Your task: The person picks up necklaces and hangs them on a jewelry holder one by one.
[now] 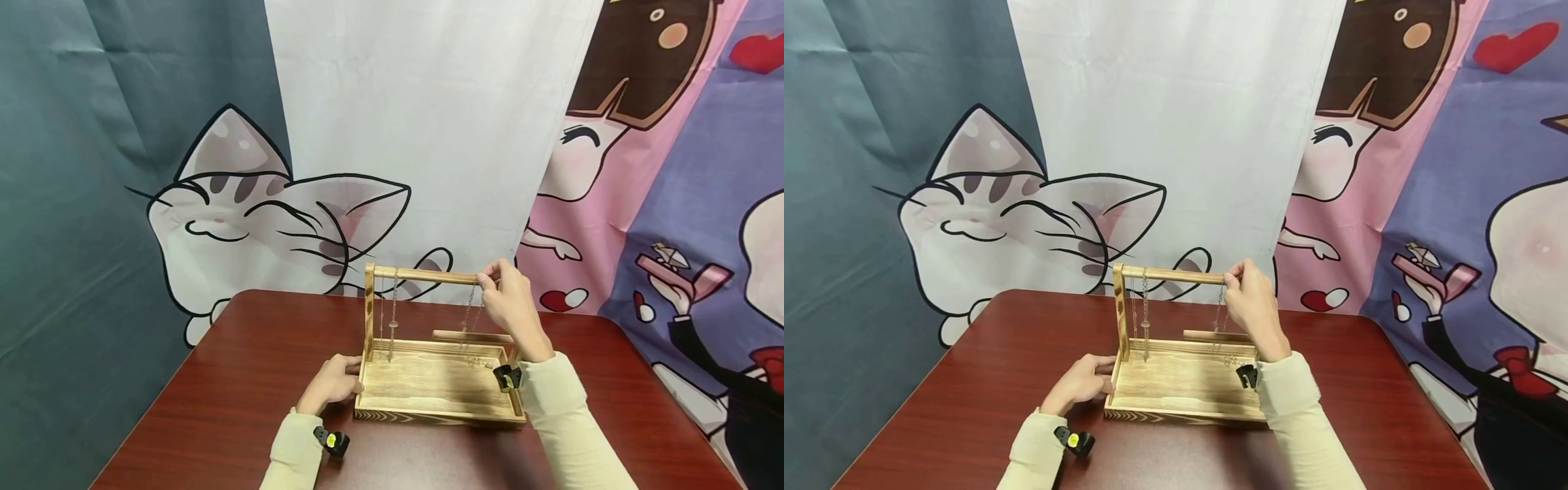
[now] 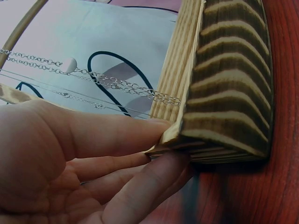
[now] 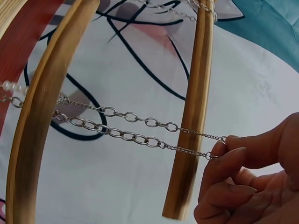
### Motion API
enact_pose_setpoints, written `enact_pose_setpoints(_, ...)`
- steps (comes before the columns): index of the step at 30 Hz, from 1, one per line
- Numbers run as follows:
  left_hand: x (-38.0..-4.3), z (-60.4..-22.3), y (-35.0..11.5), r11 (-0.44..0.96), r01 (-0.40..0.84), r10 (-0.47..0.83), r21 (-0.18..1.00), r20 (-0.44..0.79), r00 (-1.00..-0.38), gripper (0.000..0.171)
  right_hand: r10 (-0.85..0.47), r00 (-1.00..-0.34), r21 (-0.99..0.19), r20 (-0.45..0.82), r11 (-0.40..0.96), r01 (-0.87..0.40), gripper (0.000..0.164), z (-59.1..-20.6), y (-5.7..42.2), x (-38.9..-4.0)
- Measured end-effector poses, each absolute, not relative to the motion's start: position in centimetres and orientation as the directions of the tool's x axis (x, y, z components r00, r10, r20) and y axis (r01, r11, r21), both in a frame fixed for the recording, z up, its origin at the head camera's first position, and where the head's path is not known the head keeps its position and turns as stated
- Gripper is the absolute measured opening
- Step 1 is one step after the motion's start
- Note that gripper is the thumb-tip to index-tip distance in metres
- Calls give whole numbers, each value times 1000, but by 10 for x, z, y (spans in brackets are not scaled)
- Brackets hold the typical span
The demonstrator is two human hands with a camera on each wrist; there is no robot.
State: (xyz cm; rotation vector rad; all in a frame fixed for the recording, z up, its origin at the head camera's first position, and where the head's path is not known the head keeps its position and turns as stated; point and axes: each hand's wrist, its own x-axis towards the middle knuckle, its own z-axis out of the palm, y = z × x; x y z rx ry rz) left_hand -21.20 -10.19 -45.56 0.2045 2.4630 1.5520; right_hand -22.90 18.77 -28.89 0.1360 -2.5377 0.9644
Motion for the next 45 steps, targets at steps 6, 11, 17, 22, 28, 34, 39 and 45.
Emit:
enact_pose_setpoints(6, -213, -457, -100, 446, 5, 235, 895, -111, -966, 65, 70, -899, -599, 432, 768, -228, 12, -290, 204, -230)
enact_pose_setpoints(11, -213, -456, -100, 438, 8, 234, 899, -105, -966, 66, 91, -892, -594, 443, 775, -216, 13, -289, 216, -230)
enact_pose_setpoints(17, -212, -457, -100, 452, 8, 230, 892, -109, -967, 65, 105, -900, -595, 422, 782, -187, 16, -286, 227, -229)
enact_pose_setpoints(22, -213, -457, -100, 457, 9, 228, 889, -107, -968, 65, 131, -898, -587, 420, 794, -159, 20, -284, 235, -229)
enact_pose_setpoints(28, -213, -457, -100, 459, 19, 229, 888, -98, -968, 65, 140, -897, -568, 419, 811, -139, 20, -283, 244, -233)
enact_pose_setpoints(34, -212, -458, -100, 462, 18, 232, 887, -102, -967, 65, 140, -907, -560, 397, 820, -118, 22, -279, 246, -238)
enact_pose_setpoints(39, -212, -458, -101, 454, 13, 230, 891, -103, -968, 65, 136, -911, -561, 389, 819, -117, 23, -274, 240, -240)
enact_pose_setpoints(45, -212, -457, -102, 443, 6, 235, 897, -110, -966, 64, 110, -912, -562, 396, 814, -146, 21, -273, 230, -241)
